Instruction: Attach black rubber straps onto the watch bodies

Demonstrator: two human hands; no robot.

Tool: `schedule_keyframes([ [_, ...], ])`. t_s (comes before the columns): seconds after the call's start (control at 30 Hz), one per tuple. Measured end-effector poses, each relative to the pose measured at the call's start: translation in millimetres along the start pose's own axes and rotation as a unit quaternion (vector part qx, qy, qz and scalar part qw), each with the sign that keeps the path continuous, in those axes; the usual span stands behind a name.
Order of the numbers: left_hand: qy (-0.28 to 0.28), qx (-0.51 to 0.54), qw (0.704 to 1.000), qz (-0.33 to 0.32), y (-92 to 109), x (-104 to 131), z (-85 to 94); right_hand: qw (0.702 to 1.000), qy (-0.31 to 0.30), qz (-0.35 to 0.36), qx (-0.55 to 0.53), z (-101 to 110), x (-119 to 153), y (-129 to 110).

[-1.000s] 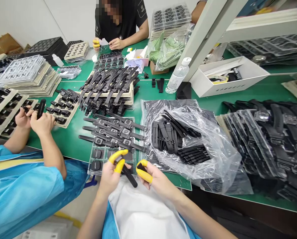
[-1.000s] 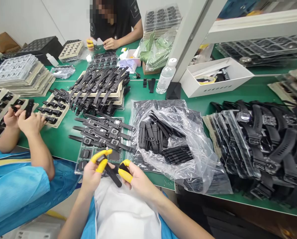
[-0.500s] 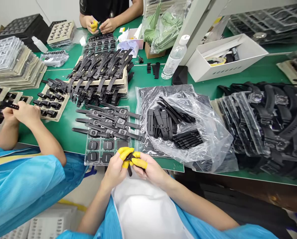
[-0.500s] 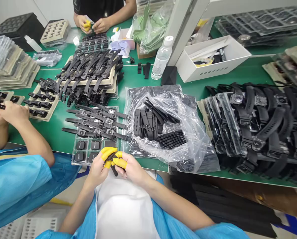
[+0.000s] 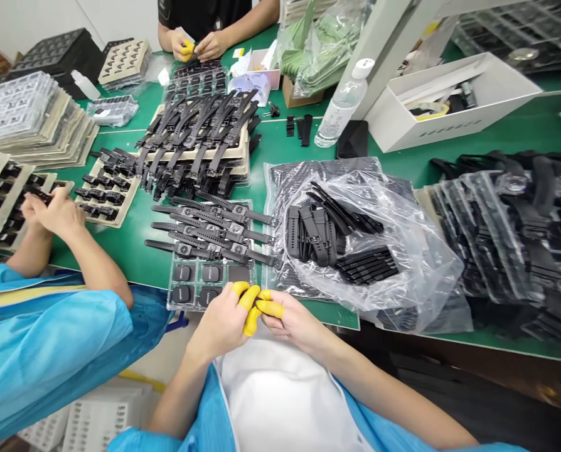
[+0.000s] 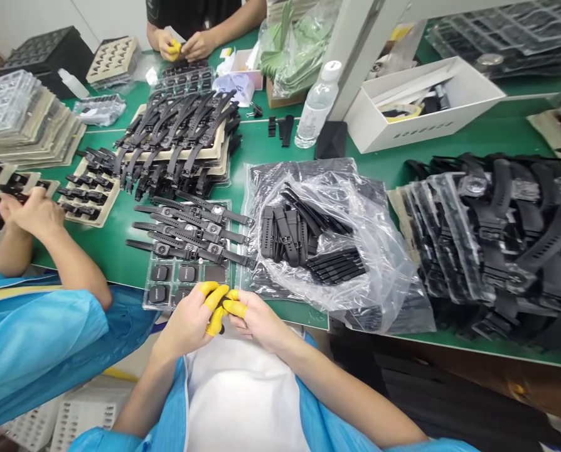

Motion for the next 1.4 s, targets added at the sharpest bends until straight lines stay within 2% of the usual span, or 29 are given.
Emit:
schedule_keyframes([
  [0.13,-0.01,0.071,0.997,-0.031,2.8,-2.1,6.0,0.999,0.004,0.018,0.047,3.5,1.9,6.8],
  [0.2,-0.011,0.091,0.996,-0.015,3.4,-1.3,6.7,0.99,0.027,0.056,0.123,8.5,3.0,8.5],
  [0.27,-0.021,0.077,0.997,0.008,1.4,1.2,7.0,0.964,0.055,0.104,0.237,15.9,5.0,7.2],
  [0.37,-0.043,0.024,0.997,0.054,-8.4,7.3,14.7,0.9,0.061,0.124,0.414,29.4,8.4,1.2],
  [0.5,-0.05,-0.033,0.991,0.117,-26.2,15.1,46.3,0.824,0.047,0.117,0.552,42.8,10.8,-10.4],
  [0.57,-0.045,-0.078,0.99,0.11,-32.3,16.0,64.5,0.782,0.061,0.148,0.602,42.7,11.4,-15.8],
  [0.67,-0.06,-0.145,0.983,0.091,-41.6,11.1,82.3,0.701,0.079,0.193,0.682,34.3,11.6,-21.7],
  [0.77,-0.09,-0.141,0.982,0.087,-58.4,-1.6,83.8,0.622,0.108,0.194,0.75,26.1,7.5,-26.3],
  [0.87,-0.101,-0.13,0.985,0.046,-75.9,-18.4,73.4,0.57,0.158,0.136,0.795,24.7,-0.1,-30.5],
  [0.97,-0.105,-0.148,0.983,0.021,-84.5,-30.7,60.5,0.542,0.173,0.064,0.82,23.7,-4.8,-32.7],
  [1.03,-0.093,-0.161,0.982,0.02,-86.4,-33.4,53.4,0.531,0.173,0.04,0.829,21.3,-4.3,-33.1],
  [1.1,-0.048,-0.171,0.984,0.025,-86.9,-31.4,48.1,0.522,0.172,0.042,0.835,19.0,-0.9,-35.3],
  [1.2,0.059,-0.194,0.978,0.04,-85.6,-21.0,42.6,0.525,0.194,0.098,0.823,20.6,7.0,-50.1],
  [1.27,0.101,-0.211,0.971,0.044,-83.4,-10.5,39.6,0.53,0.257,0.144,0.795,28.4,10.9,-69.8],
  [1.3,0.105,-0.22,0.969,0.045,-82.0,-4.8,38.0,0.529,0.3,0.159,0.777,34.4,11.4,-81.3],
  [1.4,0.061,-0.257,0.963,0.057,-76.4,10.1,33.2,0.505,0.41,0.129,0.749,56.5,5.3,-111.9],
])
Point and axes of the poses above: each hand's wrist, its own x-axis away from the middle knuckle, its own z-axis out of the back of the hand, y = z × x, the point moved 1 cm from there along -x, towards the middle knuckle, and after that the axes turned 7 degrees about -y, right-handed, at the moved point
